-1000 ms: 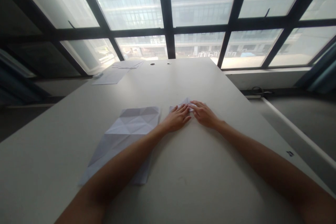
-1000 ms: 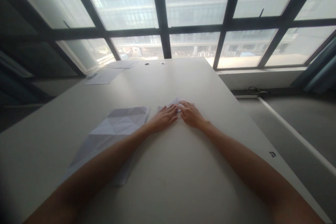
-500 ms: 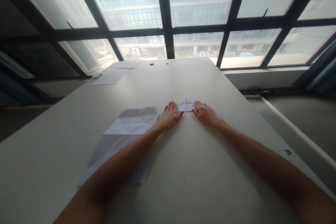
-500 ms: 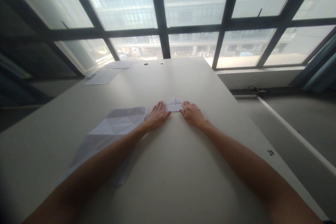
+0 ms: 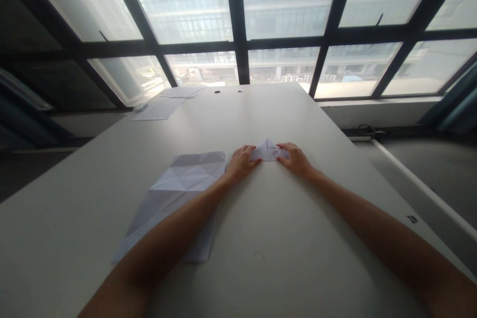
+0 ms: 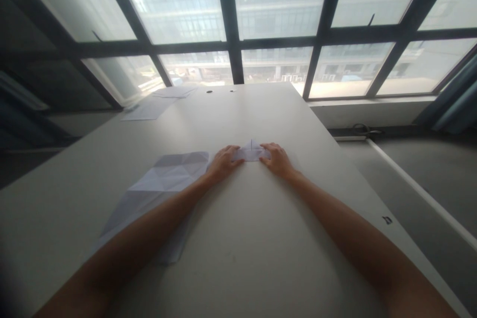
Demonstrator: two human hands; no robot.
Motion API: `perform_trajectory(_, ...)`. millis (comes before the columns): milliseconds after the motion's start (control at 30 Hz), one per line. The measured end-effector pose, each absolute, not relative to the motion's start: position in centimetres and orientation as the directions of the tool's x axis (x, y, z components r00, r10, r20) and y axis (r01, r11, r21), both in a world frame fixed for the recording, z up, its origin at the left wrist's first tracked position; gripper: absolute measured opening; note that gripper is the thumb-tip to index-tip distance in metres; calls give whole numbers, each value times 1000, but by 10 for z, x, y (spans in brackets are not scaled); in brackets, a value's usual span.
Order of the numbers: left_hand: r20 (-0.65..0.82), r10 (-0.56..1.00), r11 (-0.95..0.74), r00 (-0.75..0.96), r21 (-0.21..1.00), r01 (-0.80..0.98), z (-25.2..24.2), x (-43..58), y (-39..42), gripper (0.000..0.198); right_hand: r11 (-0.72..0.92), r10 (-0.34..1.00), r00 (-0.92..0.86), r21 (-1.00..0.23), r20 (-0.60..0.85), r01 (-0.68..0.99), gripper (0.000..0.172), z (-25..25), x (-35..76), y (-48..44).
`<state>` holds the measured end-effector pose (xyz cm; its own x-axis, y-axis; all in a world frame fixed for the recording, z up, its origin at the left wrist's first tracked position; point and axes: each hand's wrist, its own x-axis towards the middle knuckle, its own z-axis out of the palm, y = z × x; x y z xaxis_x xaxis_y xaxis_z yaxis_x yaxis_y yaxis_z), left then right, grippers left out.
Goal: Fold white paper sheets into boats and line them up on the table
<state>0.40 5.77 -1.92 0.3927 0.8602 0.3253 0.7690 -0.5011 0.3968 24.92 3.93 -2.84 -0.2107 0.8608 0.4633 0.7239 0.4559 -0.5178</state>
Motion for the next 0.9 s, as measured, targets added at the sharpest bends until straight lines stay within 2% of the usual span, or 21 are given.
perform_trajectory(133, 369, 853, -515, 370, 478, 711, -15, 5, 56, 50, 483, 855, -214, -572, 473, 663, 52, -28, 250, 38)
perform_trajectory(367, 402, 871, -479, 284, 565, 672, -16, 2, 60, 53, 500, 842, -198, -588, 502, 637, 52, -28, 249, 38)
perform_trajectory(467, 412, 875, -465, 254, 570, 678, -15, 2, 61, 49, 495, 842, -187, -589, 505, 639, 49, -27, 249, 37)
perform_trajectory(600, 429, 877, -433, 215, 512, 742, -13, 2, 59, 44, 476, 850, -179, -577, 495, 664, 42, -27, 249, 37)
perform_trajectory(800, 404, 894, -385, 193, 473, 793, -8, 3, 55, 40, 408, 856, -163, -447, 491, 796, 32, -26, 247, 33)
perform_trajectory(900, 387, 893, -404, 230, 462, 789, -5, 5, 53, 30, 480, 810, -253, -352, 529, 803, 33, -23, 243, 29)
